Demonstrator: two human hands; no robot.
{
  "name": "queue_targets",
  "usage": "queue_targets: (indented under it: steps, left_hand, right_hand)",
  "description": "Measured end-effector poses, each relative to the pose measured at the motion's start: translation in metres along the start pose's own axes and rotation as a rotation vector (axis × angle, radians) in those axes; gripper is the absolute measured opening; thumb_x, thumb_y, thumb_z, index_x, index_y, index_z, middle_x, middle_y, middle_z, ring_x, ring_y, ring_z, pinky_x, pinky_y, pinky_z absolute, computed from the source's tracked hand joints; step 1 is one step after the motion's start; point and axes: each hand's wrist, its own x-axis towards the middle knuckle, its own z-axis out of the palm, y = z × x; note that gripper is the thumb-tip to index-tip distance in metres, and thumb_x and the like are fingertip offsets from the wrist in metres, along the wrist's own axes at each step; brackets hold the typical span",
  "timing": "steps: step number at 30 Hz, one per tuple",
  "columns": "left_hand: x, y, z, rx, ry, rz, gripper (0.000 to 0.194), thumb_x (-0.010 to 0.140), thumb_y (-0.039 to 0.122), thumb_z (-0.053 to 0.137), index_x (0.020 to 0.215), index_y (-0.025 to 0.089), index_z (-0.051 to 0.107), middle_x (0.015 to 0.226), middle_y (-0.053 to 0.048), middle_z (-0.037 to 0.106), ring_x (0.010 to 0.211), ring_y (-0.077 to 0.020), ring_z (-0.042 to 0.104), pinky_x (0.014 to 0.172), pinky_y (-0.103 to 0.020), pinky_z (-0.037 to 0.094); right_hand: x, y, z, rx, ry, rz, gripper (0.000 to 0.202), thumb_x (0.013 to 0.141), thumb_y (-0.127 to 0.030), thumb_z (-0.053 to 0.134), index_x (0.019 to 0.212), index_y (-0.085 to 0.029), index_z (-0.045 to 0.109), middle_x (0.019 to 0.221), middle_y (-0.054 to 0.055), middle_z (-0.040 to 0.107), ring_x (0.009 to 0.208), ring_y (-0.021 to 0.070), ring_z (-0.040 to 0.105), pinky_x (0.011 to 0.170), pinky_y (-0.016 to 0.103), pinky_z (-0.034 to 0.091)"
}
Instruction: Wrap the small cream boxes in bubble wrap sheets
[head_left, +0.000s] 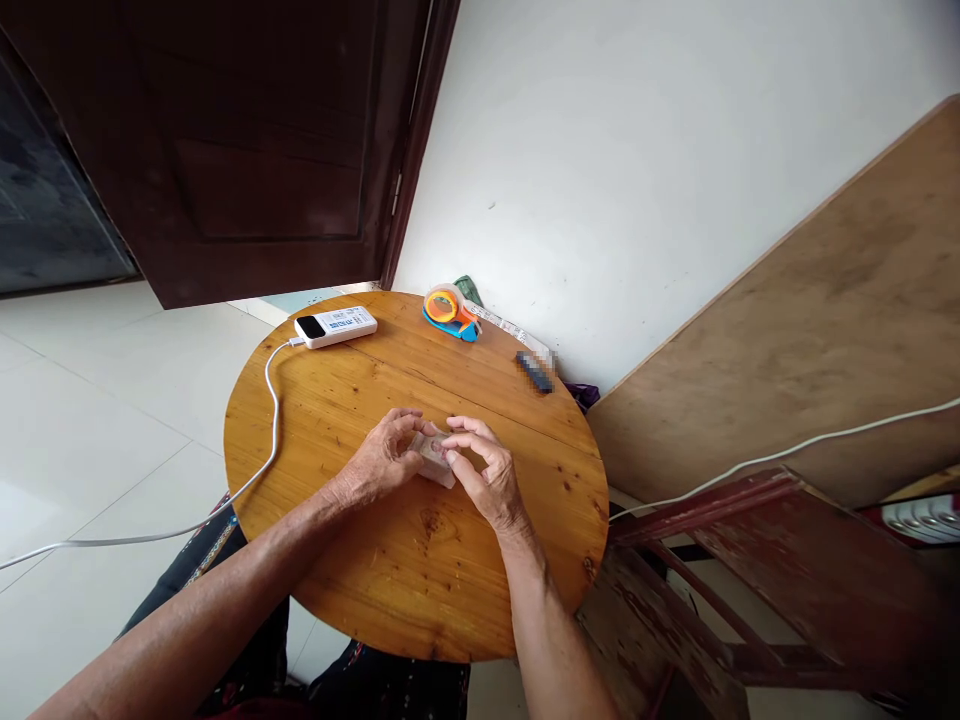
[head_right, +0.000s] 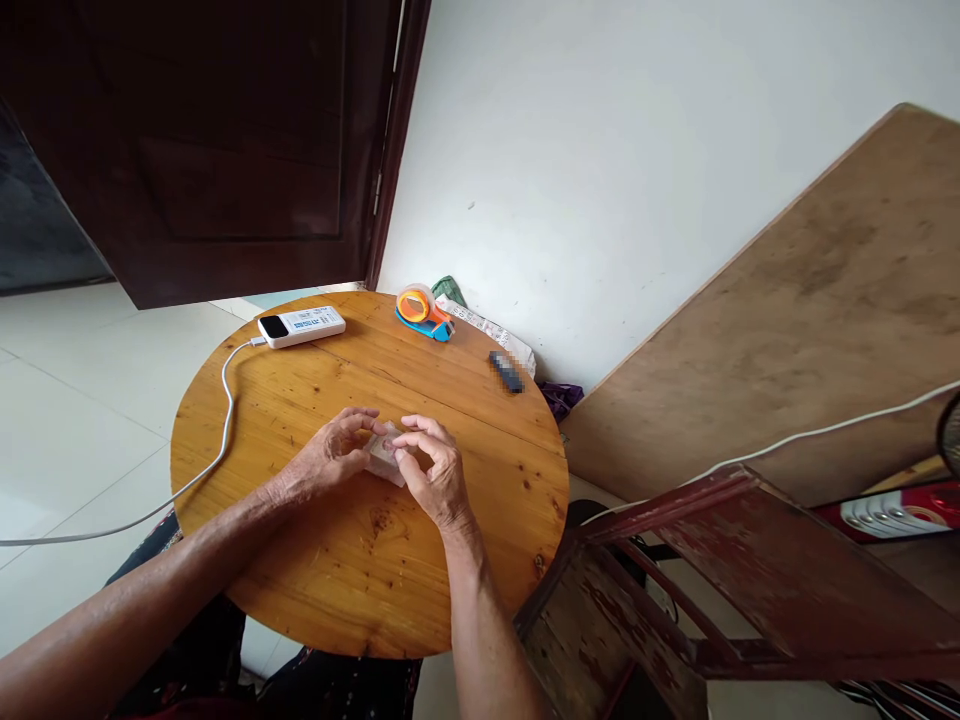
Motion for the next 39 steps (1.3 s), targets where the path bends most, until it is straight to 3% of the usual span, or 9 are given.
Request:
queue_targets:
  steps: [5,8,15,24,29,33,39]
  left_hand:
    - [0.001,0.000,-0.001,-0.190,0.025,-0.081,0.040,0.064,0.013,0.051,0.102,0.017,0.064,0.109,-0.005,0.064,0.084,-0.0165,0.065,0.078,-0.031,0.056]
    - [0.001,-0.002,0.001,-0.249,0.000,-0.088,0.036,0.064,0.013,0.053,0.099,0.016,0.063,0.106,-0.005,0.066,0.082,-0.0160,0.066,0.075,-0.029,0.056]
    - [0.003,-0.007,0.006,-0.157,0.008,-0.042,0.027,0.069,0.013,0.060,0.096,0.017,0.065,0.115,-0.008,0.060,0.088,-0.0184,0.068,0.081,-0.033,0.057]
    - [0.003,-0.012,0.008,-0.024,0.013,0.012,0.027,0.072,0.013,0.061,0.098,0.018,0.064,0.113,-0.007,0.062,0.090,-0.0194,0.067,0.083,-0.034,0.056]
    - [0.002,-0.011,0.009,0.052,0.032,0.055,0.029,0.071,0.013,0.061,0.100,0.018,0.064,0.112,-0.008,0.061,0.099,-0.0219,0.065,0.087,-0.035,0.054]
    - [-0.002,-0.004,0.007,0.154,0.021,0.068,0.031,0.073,0.017,0.061,0.104,0.018,0.065,0.112,-0.009,0.060,0.101,-0.0240,0.063,0.090,-0.039,0.052]
    - [-0.002,0.003,0.006,0.258,0.030,0.072,0.029,0.072,0.019,0.063,0.101,0.019,0.065,0.105,-0.006,0.063,0.096,-0.0230,0.062,0.084,-0.036,0.051]
  right_hand:
    - [0.000,0.001,0.000,0.008,-0.012,-0.006,0.013,0.080,-0.018,0.062,0.088,-0.023,0.070,0.114,0.008,0.068,0.109,0.0241,0.064,0.099,0.040,0.048]
    - [0.000,0.002,0.002,-0.004,-0.012,-0.024,0.014,0.078,-0.017,0.062,0.090,-0.023,0.069,0.113,0.008,0.068,0.109,0.0239,0.064,0.099,0.040,0.048]
    - [0.000,0.013,0.004,-0.020,0.143,0.143,0.022,0.078,-0.024,0.061,0.100,-0.023,0.063,0.115,0.009,0.070,0.107,0.0252,0.065,0.088,0.040,0.051]
    - [0.002,0.030,0.004,0.057,0.141,0.345,0.038,0.079,-0.035,0.063,0.114,-0.021,0.064,0.115,0.011,0.072,0.105,0.0266,0.066,0.076,0.036,0.052]
    - [0.015,0.049,-0.002,0.091,0.063,0.444,0.039,0.084,-0.041,0.062,0.117,-0.020,0.063,0.095,0.007,0.076,0.087,0.0220,0.070,0.080,0.037,0.052]
    - [0.034,0.052,0.007,0.125,-0.008,0.452,0.034,0.082,-0.037,0.063,0.112,-0.021,0.064,0.075,0.000,0.073,0.074,0.0196,0.068,0.071,0.033,0.051]
    - [0.052,0.034,0.023,0.399,0.113,0.503,0.043,0.069,-0.027,0.068,0.110,-0.018,0.061,0.069,-0.005,0.066,0.060,0.0127,0.058,0.060,0.026,0.046]
